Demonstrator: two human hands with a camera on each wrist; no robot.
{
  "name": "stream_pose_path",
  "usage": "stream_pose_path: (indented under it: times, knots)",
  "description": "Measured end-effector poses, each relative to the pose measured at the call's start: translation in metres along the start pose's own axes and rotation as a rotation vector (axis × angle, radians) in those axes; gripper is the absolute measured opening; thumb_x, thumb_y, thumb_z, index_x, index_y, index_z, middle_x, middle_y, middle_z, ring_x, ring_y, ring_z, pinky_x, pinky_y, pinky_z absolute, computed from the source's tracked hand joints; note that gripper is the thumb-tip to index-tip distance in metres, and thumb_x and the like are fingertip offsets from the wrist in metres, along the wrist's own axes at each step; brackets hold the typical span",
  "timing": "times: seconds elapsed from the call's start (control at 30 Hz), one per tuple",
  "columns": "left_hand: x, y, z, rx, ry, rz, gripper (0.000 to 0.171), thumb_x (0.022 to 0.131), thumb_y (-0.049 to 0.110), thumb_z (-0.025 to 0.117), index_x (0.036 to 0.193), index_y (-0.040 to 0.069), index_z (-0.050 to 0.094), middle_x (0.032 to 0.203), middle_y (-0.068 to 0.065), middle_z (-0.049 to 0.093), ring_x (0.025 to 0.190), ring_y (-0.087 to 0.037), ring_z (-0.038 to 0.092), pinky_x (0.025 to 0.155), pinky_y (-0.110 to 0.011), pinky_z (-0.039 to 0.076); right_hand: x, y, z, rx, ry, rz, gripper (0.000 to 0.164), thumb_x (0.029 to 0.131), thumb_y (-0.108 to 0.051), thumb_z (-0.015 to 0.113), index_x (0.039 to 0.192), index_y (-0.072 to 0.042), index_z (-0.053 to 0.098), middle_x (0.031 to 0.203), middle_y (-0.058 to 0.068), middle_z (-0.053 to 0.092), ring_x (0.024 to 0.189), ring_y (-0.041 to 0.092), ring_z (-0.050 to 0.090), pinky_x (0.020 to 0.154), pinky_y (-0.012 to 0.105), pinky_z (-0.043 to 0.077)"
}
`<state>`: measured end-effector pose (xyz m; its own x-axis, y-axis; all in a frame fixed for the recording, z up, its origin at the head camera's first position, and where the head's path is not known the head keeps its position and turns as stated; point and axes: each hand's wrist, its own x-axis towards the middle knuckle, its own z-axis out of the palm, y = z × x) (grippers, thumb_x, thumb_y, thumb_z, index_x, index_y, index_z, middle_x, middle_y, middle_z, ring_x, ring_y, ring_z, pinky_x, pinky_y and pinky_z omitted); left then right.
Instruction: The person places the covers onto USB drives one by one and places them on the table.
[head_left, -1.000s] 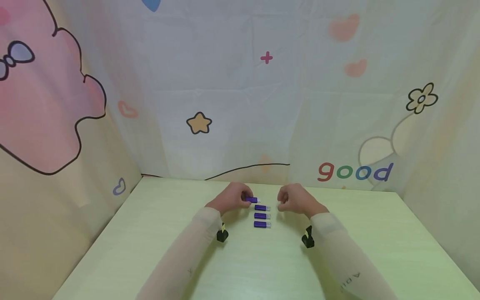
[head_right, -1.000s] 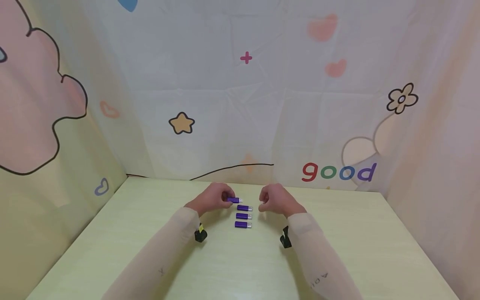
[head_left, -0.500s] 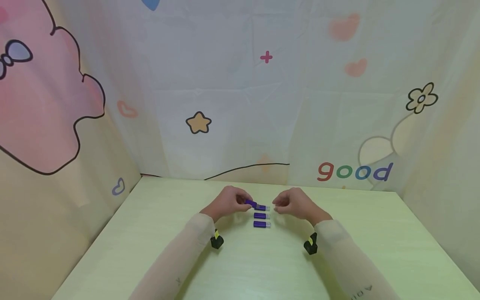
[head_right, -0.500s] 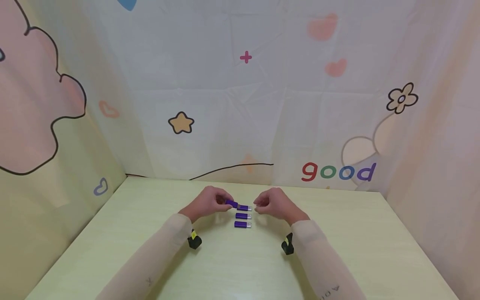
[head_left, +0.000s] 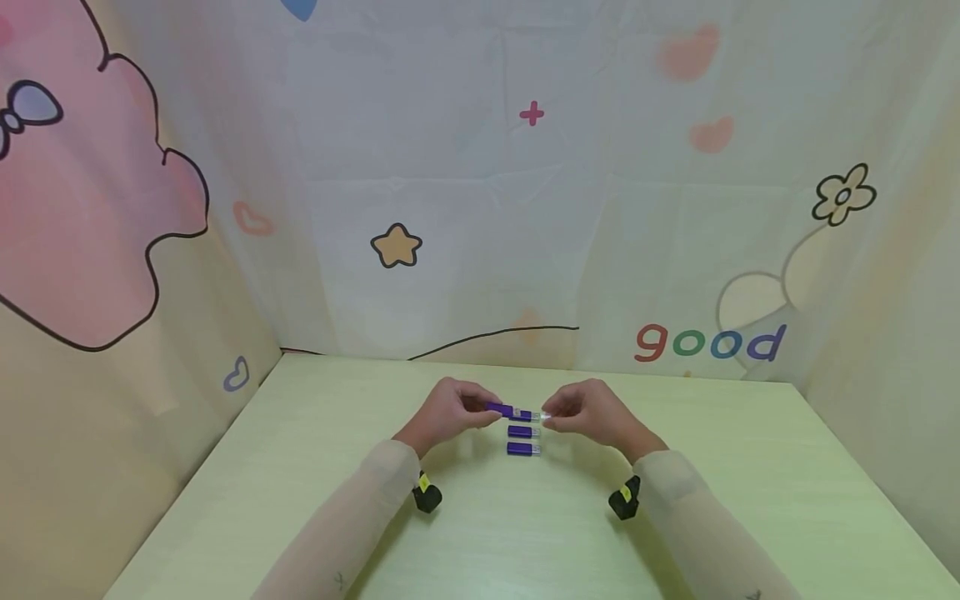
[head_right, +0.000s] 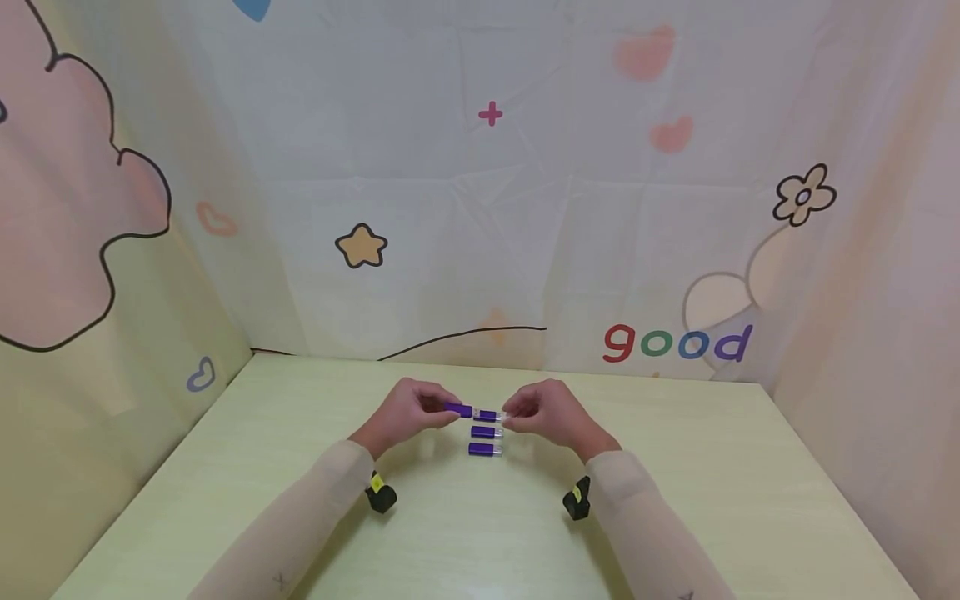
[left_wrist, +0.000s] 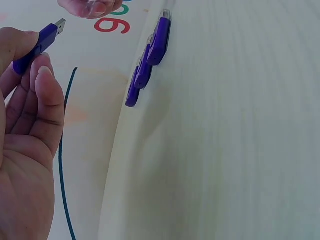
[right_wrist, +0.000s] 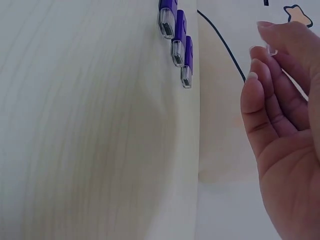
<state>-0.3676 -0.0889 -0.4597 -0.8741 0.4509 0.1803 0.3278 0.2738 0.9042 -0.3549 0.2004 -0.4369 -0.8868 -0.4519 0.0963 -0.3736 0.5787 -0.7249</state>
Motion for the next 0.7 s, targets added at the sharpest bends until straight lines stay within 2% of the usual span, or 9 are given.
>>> stream_pose_path:
  times: [0.1, 0.33, 0.5, 0.7]
  knots:
    - [-0.002, -0.002, 0.002, -0.031, 0.005, 0.016, 0.018, 0.085, 0.026, 0.085, 0.100, 0.017, 0.082, 0.092, -0.003, 0.077, 0.075, -0.016, 0.068, 0.068, -0.029, 0.058, -0.003, 0.000, 0.001, 0.025, 0.006, -0.006, 0.026, 0.087, -0.028, 0.083, 0.105, -0.010, 0.080, 0.098, -0.001, 0.078, 0.087, 0.016, 0.069, 0.078, 0.028, 0.059]
    - [-0.008, -0.001, 0.005, -0.117, 0.014, 0.056, 0.021, 0.086, 0.022, 0.085, 0.103, 0.011, 0.081, 0.093, -0.006, 0.078, 0.075, -0.017, 0.070, 0.072, -0.040, 0.062, -0.007, -0.004, 0.004, 0.085, 0.010, 0.005, 0.031, 0.088, -0.031, 0.082, 0.109, -0.008, 0.079, 0.099, 0.000, 0.078, 0.088, 0.016, 0.071, 0.081, 0.028, 0.060]
    - [-0.011, 0.005, 0.007, -0.148, 0.012, 0.055, 0.019, 0.086, 0.019, 0.084, 0.103, 0.010, 0.081, 0.095, -0.006, 0.078, 0.074, -0.018, 0.070, 0.072, -0.037, 0.062, -0.008, -0.009, 0.004, 0.126, 0.006, -0.016, 0.030, 0.088, -0.030, 0.083, 0.108, -0.007, 0.080, 0.099, 0.002, 0.078, 0.087, 0.019, 0.070, 0.079, 0.027, 0.059]
    - [-0.013, 0.009, 0.009, -0.167, -0.002, 0.053, 0.019, 0.087, 0.017, 0.083, 0.104, 0.008, 0.081, 0.097, -0.007, 0.078, 0.075, -0.018, 0.069, 0.071, -0.033, 0.061, -0.010, -0.012, 0.005, 0.164, 0.004, -0.048, 0.024, 0.087, -0.029, 0.083, 0.104, -0.012, 0.081, 0.099, 0.005, 0.079, 0.088, 0.022, 0.069, 0.078, 0.027, 0.059]
